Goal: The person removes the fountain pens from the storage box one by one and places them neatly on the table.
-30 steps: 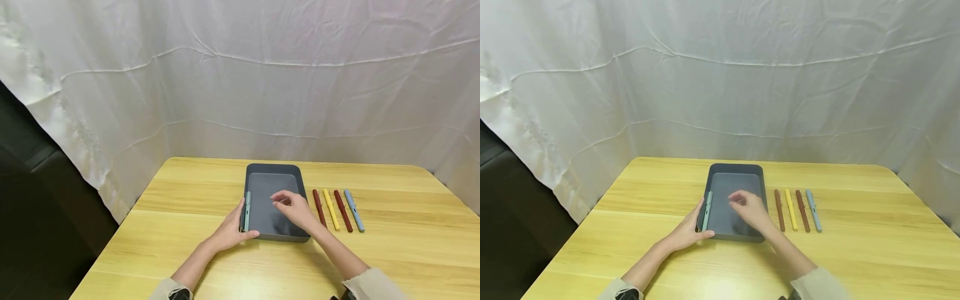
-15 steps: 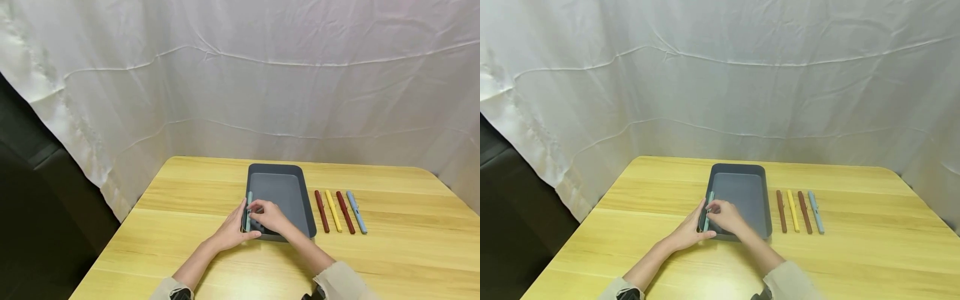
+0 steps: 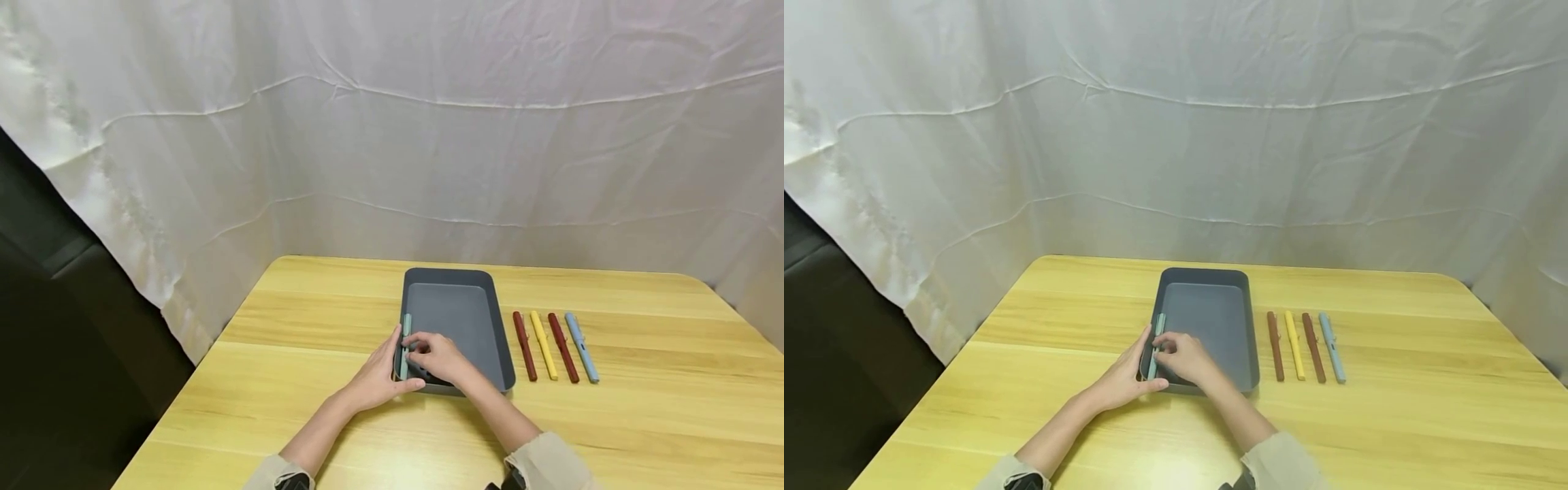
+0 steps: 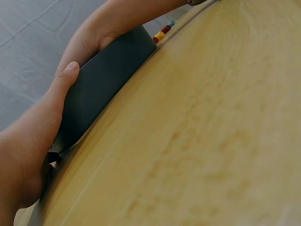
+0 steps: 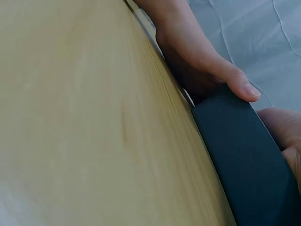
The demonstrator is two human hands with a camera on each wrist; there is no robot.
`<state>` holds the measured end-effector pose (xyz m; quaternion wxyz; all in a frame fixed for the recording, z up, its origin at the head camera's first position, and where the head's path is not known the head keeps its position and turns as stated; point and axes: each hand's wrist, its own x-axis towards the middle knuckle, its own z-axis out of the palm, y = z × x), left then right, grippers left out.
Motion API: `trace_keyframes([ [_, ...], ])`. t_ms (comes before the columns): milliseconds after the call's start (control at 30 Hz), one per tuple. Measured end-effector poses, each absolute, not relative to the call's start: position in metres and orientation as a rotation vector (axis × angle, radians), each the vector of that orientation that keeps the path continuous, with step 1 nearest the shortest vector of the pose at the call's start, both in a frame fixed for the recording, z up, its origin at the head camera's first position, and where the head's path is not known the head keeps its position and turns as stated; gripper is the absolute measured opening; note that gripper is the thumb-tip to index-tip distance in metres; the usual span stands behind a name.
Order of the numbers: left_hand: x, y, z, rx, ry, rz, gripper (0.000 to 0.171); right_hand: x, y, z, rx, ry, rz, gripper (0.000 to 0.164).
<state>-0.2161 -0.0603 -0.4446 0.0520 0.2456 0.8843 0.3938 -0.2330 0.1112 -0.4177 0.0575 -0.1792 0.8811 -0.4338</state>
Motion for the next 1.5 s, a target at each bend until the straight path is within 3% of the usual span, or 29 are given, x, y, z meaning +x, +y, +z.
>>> trace_keyframes([
  [300, -0.2165, -0.0632, -0.4452, 0.76, 2.69, 1.216, 0.098, -0.2326, 0.1068, -0.4173, -0.489, 2.764, -1.258, 0.012],
  [600, -0.2167, -0.0632, -0.4468, 0.737, 2.694, 1.22, 0.1, -0.2322, 0.105, -0.4146, -0.382, 2.844, -1.129, 0.025],
  [1233, -0.2175, -0.0597, -0.4465, 0.756, 2.687, 1.206, 0.101, -0.2317, 0.1105, -0.4153, -0.354, 2.835, -1.239, 0.031],
  [1500, -0.2166, -0.0598, -0.4455, 0.753, 2.691, 1.189, 0.101, -0.2324, 0.1134, -0.417, -0.385, 2.816, -1.261, 0.015],
])
